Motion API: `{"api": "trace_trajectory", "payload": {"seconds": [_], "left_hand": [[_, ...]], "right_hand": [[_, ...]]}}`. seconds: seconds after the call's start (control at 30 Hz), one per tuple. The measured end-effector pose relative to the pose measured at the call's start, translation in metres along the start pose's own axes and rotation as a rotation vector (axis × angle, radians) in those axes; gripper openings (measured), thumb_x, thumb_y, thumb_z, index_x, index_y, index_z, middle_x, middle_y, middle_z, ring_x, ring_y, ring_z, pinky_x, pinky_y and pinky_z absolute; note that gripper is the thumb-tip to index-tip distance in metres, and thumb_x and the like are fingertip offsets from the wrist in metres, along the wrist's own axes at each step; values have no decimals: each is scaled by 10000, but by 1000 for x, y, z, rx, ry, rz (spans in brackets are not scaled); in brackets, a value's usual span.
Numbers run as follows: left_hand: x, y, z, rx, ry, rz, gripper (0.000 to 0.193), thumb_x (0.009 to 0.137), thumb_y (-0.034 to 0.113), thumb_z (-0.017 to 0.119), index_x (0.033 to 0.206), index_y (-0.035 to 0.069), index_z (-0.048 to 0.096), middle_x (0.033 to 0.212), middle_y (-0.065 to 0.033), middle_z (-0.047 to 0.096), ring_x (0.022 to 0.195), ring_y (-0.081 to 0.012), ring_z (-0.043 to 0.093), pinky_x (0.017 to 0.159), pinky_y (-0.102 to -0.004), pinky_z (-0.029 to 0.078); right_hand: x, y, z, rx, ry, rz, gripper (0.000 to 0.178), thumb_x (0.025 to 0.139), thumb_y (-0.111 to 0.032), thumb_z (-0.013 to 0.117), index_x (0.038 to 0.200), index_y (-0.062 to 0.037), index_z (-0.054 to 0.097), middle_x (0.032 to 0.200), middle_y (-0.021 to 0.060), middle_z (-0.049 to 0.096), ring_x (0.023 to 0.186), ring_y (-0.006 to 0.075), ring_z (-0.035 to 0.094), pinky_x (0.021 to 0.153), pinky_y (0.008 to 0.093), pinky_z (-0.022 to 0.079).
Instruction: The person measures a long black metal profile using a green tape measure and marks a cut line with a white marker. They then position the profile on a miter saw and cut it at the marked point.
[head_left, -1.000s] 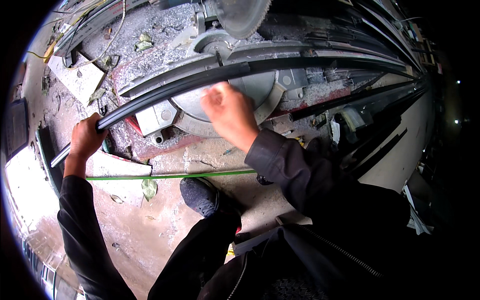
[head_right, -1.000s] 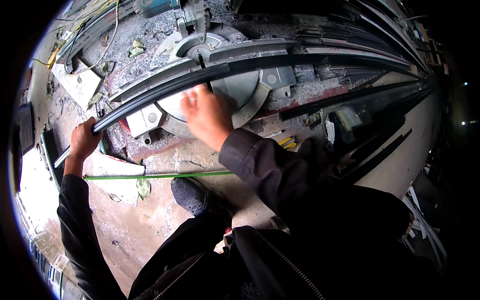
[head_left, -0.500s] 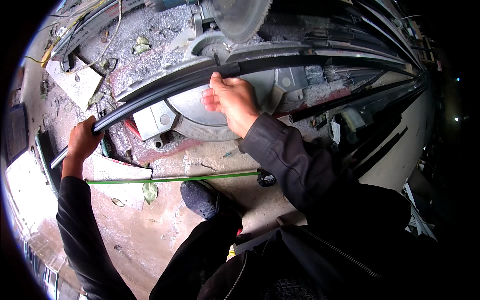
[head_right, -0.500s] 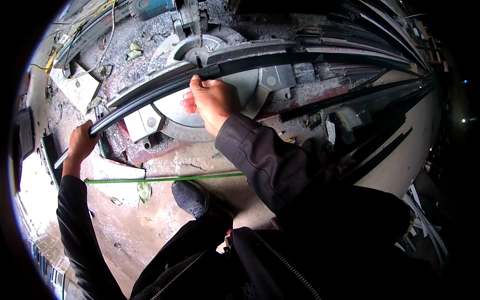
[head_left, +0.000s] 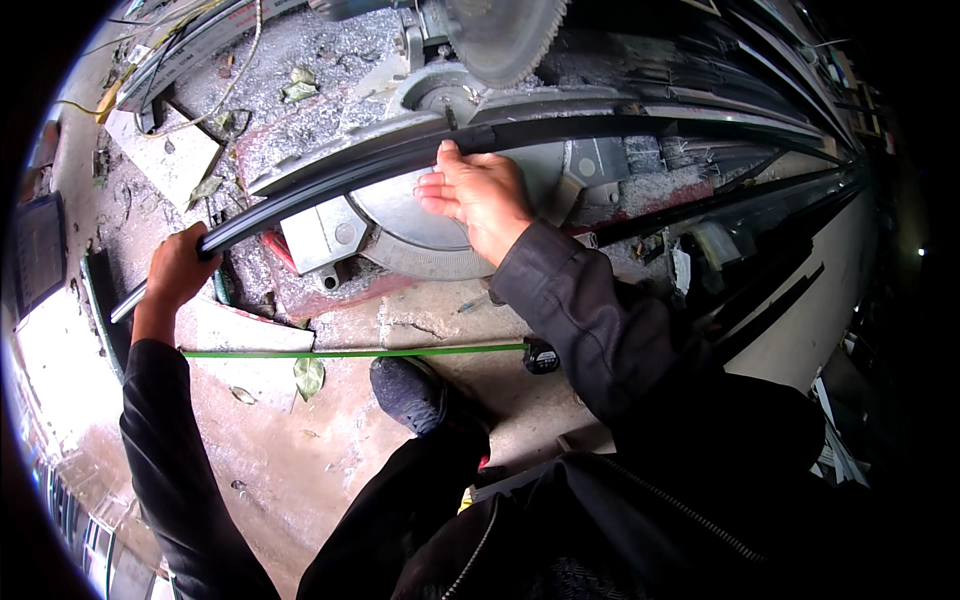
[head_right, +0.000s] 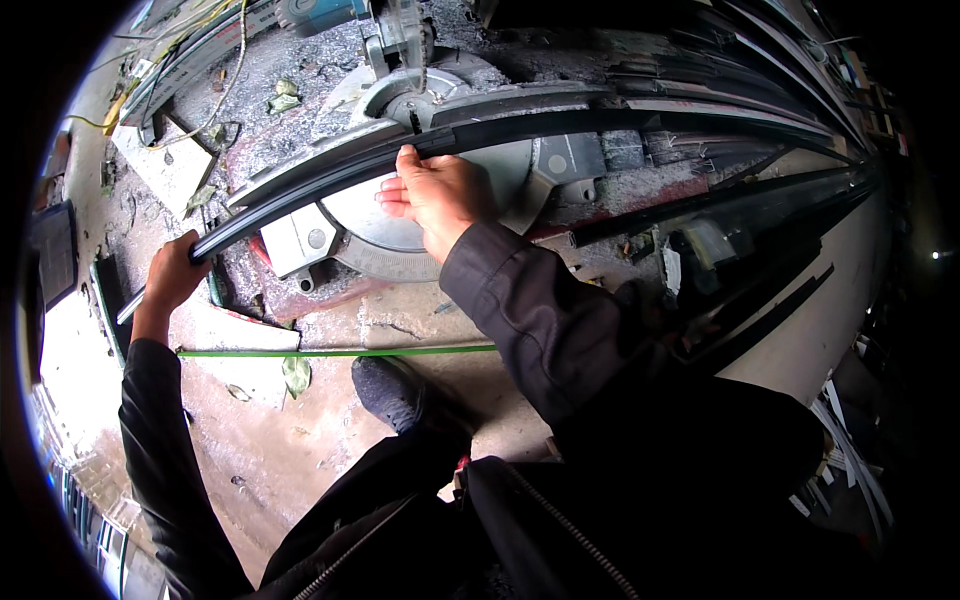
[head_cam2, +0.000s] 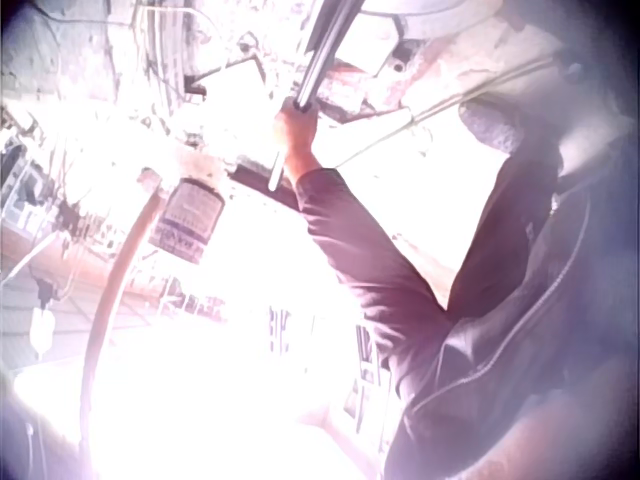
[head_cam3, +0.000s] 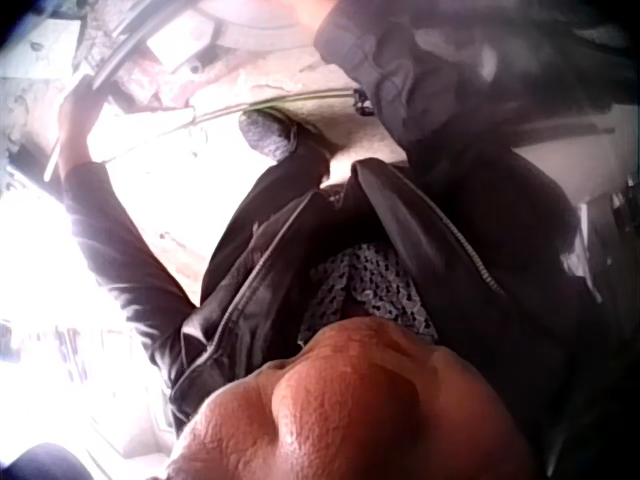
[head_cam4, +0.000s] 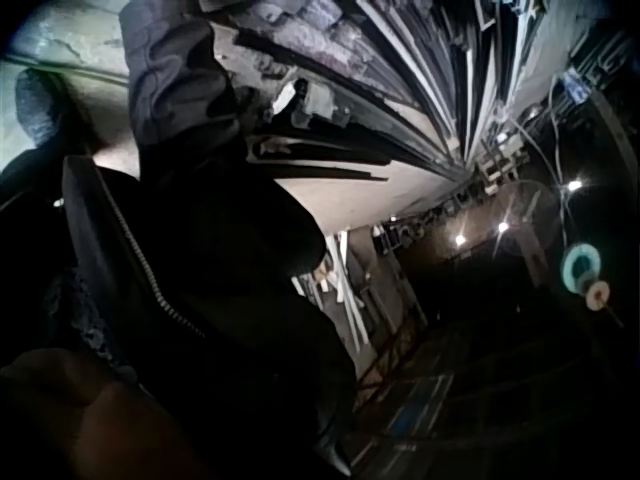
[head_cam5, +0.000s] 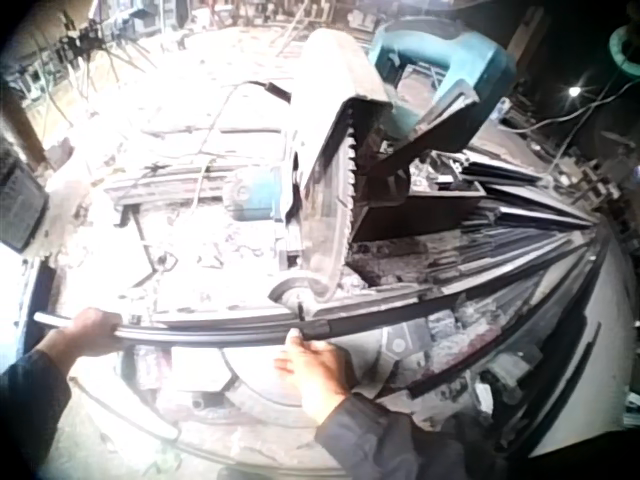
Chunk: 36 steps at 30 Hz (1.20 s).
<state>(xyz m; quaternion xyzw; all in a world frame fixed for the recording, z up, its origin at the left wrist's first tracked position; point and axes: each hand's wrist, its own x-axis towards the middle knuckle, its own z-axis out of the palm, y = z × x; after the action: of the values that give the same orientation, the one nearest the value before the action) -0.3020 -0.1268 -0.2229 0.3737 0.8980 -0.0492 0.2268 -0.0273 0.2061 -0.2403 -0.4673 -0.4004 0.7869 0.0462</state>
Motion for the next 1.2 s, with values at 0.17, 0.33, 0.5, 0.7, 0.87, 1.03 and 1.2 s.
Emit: {"api": "trace_trajectory", "payload": {"seconds": [0.17, 0.33, 0.5, 0.7, 0.87, 1.03, 1.2], "left_hand": [[-1, 6, -4, -29, 16, -4, 209, 857, 225, 725, 953, 85, 604, 912, -195, 705, 911, -437, 680, 797, -531, 522], [-6, 14, -4, -113, 88, 36, 200, 861, 177, 724, 1002, 94, 608, 953, -181, 686, 934, -426, 679, 806, -510, 528], [4, 61, -1, -120, 141, 132, 245, 868, 166, 722, 1083, 107, 619, 1030, -152, 686, 945, -411, 687, 826, -507, 548], [17, 98, 5, -17, 147, 109, 252, 852, 198, 697, 1066, 70, 664, 1022, -179, 703, 944, -408, 705, 828, -505, 564], [28, 105, 11, 36, 161, 62, 200, 781, 194, 699, 881, 21, 716, 882, -237, 720, 845, -441, 713, 779, -540, 574], [32, 90, 20, 30, 204, 121, 193, 760, 117, 702, 923, 19, 735, 824, -247, 713, 780, -460, 706, 751, -550, 578], [40, 62, 63, 29, 279, 61, 87, 730, 76, 686, 748, -8, 671, 776, -256, 680, 741, -476, 679, 714, -569, 545]], "right_hand": [[-2, -2, 0, 6, -3, -25, 406, 1046, -351, 679, 1030, 52, 640, 999, 195, 723, 884, 272, 756, 796, 376, 650], [-2, -2, 2, -1, 5, -18, 396, 1050, -341, 673, 1027, 54, 639, 1002, 198, 721, 890, 279, 755, 815, 388, 650], [3, -1, -3, 3, 31, -21, 387, 1053, -339, 669, 1026, 47, 641, 989, 186, 721, 890, 271, 755, 816, 385, 649], [5, 5, 5, 14, 5, -1, 394, 1054, -342, 666, 1010, 48, 638, 940, 175, 721, 855, 261, 752, 792, 376, 650], [5, 3, 3, 54, 7, -11, 422, 1041, -371, 682, 991, 44, 626, 915, 172, 718, 811, 255, 750, 760, 369, 651], [15, 17, 1, 145, -27, -45, 407, 1024, -395, 703, 902, -13, 629, 771, 115, 703, 661, 204, 731, 620, 350, 642], [21, 23, 4, 12, 34, -19, 410, 1049, -405, 658, 911, -21, 613, 788, 101, 708, 652, 178, 725, 589, 312, 624]]}}
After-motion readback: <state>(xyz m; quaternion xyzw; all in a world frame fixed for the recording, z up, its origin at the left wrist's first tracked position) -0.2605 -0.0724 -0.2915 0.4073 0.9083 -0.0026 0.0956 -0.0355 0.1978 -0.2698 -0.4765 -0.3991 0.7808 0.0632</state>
